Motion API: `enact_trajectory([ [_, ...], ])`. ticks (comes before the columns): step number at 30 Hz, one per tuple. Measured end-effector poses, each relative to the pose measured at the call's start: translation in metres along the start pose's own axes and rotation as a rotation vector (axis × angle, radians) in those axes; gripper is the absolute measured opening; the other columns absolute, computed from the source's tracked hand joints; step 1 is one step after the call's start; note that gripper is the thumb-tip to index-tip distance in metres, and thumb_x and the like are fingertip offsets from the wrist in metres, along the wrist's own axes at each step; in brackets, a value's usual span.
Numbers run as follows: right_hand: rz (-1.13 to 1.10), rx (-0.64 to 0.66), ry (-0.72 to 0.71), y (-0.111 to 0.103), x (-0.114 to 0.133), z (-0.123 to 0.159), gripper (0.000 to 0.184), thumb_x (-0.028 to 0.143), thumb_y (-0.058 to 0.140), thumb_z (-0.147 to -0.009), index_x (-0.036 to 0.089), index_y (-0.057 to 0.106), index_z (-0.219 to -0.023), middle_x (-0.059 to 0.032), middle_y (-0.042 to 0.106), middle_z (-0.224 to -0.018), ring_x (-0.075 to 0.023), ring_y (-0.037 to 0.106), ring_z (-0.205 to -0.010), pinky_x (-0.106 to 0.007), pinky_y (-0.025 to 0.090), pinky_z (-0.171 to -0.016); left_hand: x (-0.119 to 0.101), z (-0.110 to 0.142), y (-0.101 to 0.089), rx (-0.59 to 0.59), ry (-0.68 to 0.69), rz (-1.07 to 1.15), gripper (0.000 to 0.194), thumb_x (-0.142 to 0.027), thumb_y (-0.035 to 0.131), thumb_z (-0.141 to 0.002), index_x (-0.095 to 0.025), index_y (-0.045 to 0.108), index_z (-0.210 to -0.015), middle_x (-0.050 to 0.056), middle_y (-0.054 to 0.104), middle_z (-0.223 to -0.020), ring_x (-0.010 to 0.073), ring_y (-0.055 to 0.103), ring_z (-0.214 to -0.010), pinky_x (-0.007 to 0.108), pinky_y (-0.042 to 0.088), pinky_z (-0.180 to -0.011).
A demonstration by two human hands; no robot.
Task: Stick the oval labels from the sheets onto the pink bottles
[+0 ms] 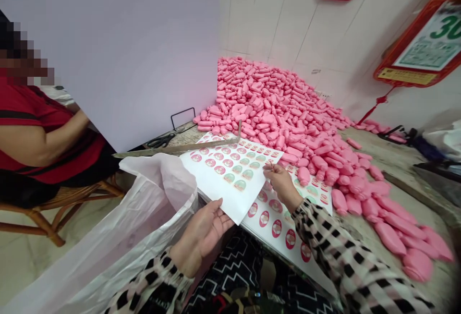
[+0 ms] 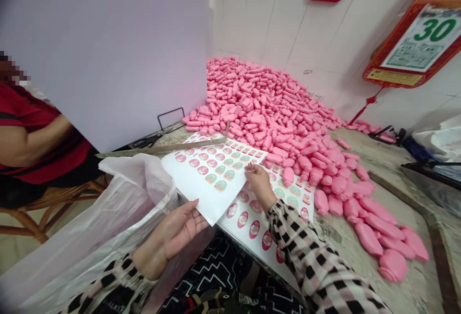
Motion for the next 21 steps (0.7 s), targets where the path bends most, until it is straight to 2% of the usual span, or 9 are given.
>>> enact_trajectory([
  [4,0.041,0.020,-0.031,0.026,0.004,-0.022,0.024,0.027,0.052,-0.059,0.017,0.058,-0.081,0.0063,0.043,-0.053,-0.0075,0.033,-0.042,-0.021,0.026,-0.042,-0.003,0.001,-0.004,-0.017,-0.090,-0.052,0.029,-0.021,0.046,-0.085,-0.006,0.049,-0.109,0.018,0.066,-0.095,0.0256,0.065,-0.087,0.039,0.050,-0.084],
  [7,0.084,0.021,-0.067,0.043,0.004,-0.038,0.022,0.024,0.050,-0.057,0.017,0.059,-0.077,0.0040,0.049,-0.057,-0.0092,0.038,-0.047,-0.022,0.030,-0.046,-0.006,0.003,-0.003,-0.013,-0.151,-0.074,0.029,-0.025,0.044,-0.086,-0.004,0.047,-0.106,0.023,0.063,-0.099,0.0269,0.065,-0.088,0.038,0.049,-0.085],
  [10,0.140,0.021,-0.088,0.055,0.002,-0.053,0.023,0.022,0.047,-0.058,0.017,0.059,-0.077,0.0020,0.053,-0.061,-0.0109,0.043,-0.052,-0.022,0.033,-0.048,-0.007,0.005,-0.002,-0.011,-0.189,-0.092,0.027,-0.027,0.046,-0.086,-0.005,0.047,-0.100,0.026,0.060,-0.106,0.0277,0.065,-0.088,0.039,0.048,-0.085],
  [14,0.254,0.019,-0.108,0.064,-0.003,-0.064,0.026,0.020,0.045,-0.060,0.017,0.060,-0.081,0.0008,0.057,-0.065,-0.0118,0.047,-0.053,-0.023,0.036,-0.050,-0.005,0.007,-0.003,-0.002,-0.204,-0.132,0.024,-0.027,0.048,-0.084,-0.007,0.047,-0.097,0.025,0.060,-0.104,0.0265,0.065,-0.086,0.037,0.049,-0.083],
  [18,0.431,0.018,-0.148,0.054,-0.005,-0.057,0.028,0.024,0.048,-0.068,0.020,0.060,-0.093,0.0001,0.062,-0.076,-0.0133,0.053,-0.063,-0.024,0.039,-0.058,-0.001,0.013,-0.005,0.011,-0.219,-0.188,0.023,-0.024,0.048,-0.084,-0.008,0.049,-0.101,0.022,0.063,-0.099,0.0249,0.065,-0.087,0.036,0.049,-0.083],
  [21,0.600,0.009,-0.168,0.024,-0.004,-0.040,0.027,0.029,0.050,-0.074,0.024,0.060,-0.098,-0.0008,0.063,-0.084,-0.0157,0.056,-0.074,-0.026,0.040,-0.065,0.005,0.018,-0.010,0.037,-0.254,-0.242,0.021,-0.020,0.052,-0.081,-0.009,0.051,-0.099,0.020,0.065,-0.095,0.0238,0.065,-0.086,0.035,0.049,-0.083],
])
Point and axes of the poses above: each hand's wrist, its own z-axis away from the middle knuckle, its own y-axis out of the palm, x = y × z, the point moved 1 cm from there along -z, towards the middle knuckle
